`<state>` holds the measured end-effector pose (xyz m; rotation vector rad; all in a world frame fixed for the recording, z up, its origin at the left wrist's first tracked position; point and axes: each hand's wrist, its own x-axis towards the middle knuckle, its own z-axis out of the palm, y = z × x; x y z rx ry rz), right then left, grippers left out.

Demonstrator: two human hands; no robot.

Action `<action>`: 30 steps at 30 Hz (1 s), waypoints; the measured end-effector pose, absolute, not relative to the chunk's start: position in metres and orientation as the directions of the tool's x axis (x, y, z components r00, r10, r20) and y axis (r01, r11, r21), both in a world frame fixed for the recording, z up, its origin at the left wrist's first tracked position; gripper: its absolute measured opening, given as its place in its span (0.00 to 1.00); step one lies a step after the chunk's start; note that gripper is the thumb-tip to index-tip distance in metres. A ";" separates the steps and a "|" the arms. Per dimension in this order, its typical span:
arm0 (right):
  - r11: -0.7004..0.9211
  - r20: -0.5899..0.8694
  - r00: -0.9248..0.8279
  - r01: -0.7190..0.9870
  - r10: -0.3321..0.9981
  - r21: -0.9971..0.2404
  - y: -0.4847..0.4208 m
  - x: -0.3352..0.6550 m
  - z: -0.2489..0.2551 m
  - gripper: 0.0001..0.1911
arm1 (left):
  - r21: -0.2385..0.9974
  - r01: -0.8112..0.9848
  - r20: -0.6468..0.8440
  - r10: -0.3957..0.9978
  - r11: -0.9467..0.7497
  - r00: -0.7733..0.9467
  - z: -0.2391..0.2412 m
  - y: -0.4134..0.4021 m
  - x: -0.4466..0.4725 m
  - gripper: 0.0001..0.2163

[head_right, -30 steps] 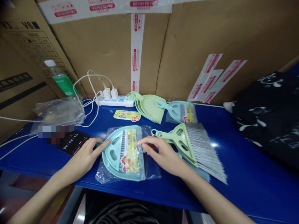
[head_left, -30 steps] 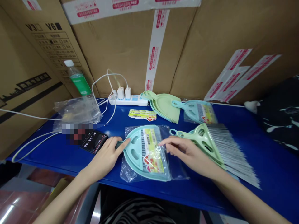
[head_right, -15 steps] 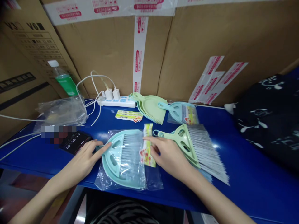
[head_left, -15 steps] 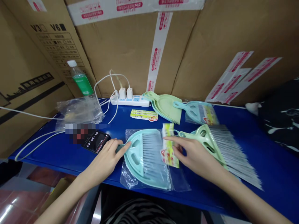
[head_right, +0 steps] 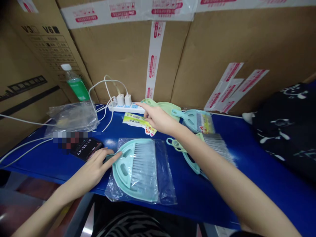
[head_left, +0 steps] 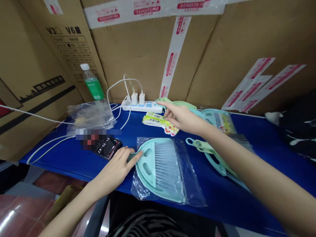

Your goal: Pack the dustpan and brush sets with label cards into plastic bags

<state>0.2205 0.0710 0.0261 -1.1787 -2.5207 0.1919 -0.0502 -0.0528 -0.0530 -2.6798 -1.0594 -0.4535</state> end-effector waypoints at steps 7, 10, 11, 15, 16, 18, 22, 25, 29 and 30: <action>0.561 0.142 -0.544 0.818 0.827 -0.130 0.102 0.194 0.009 0.21 | -0.074 0.712 0.322 0.659 -0.699 0.680 -0.050 -0.054 -0.050 0.27; 0.567 0.150 -0.549 0.814 0.822 -0.125 0.081 0.198 0.013 0.16 | -0.083 0.705 0.327 0.649 -0.704 0.687 -0.051 -0.053 -0.050 0.26; 0.571 0.146 -0.553 0.810 0.820 -0.137 0.070 0.202 0.014 0.13 | -0.086 0.705 0.332 0.647 -0.704 0.686 -0.051 -0.052 -0.051 0.26; 0.562 0.125 -0.554 0.761 0.823 -0.324 0.019 0.225 0.010 0.08 | -0.073 0.705 0.341 0.646 -0.706 0.683 -0.052 -0.048 -0.053 0.30; 0.525 0.095 -0.539 0.740 0.837 -0.420 0.008 0.232 0.007 0.08 | -0.072 0.703 0.341 0.645 -0.708 0.684 -0.052 -0.047 -0.054 0.31; 0.398 0.014 -0.476 0.719 0.879 -0.570 -0.010 0.245 -0.002 0.07 | -0.074 0.707 0.343 0.648 -0.703 0.680 -0.048 -0.045 -0.054 0.30; 0.077 -0.168 -0.435 0.493 0.885 -0.867 -0.023 0.259 -0.018 0.19 | -0.086 0.735 0.357 0.668 -0.673 0.653 -0.037 -0.043 -0.050 0.29; -0.073 -0.195 -0.443 0.277 0.875 -0.958 -0.020 0.260 -0.025 0.33 | -0.103 0.723 0.387 0.643 -0.683 0.662 -0.030 -0.040 -0.042 0.28; -0.175 -0.204 -0.427 0.106 0.881 -0.979 -0.019 0.264 -0.029 0.35 | -0.136 0.682 0.424 0.580 -0.718 0.696 -0.026 -0.034 -0.029 0.24; -0.197 -0.211 -0.436 0.078 0.875 -0.977 -0.020 0.266 -0.029 0.34 | -0.153 0.675 0.437 0.564 -0.722 0.701 -0.026 -0.033 -0.026 0.24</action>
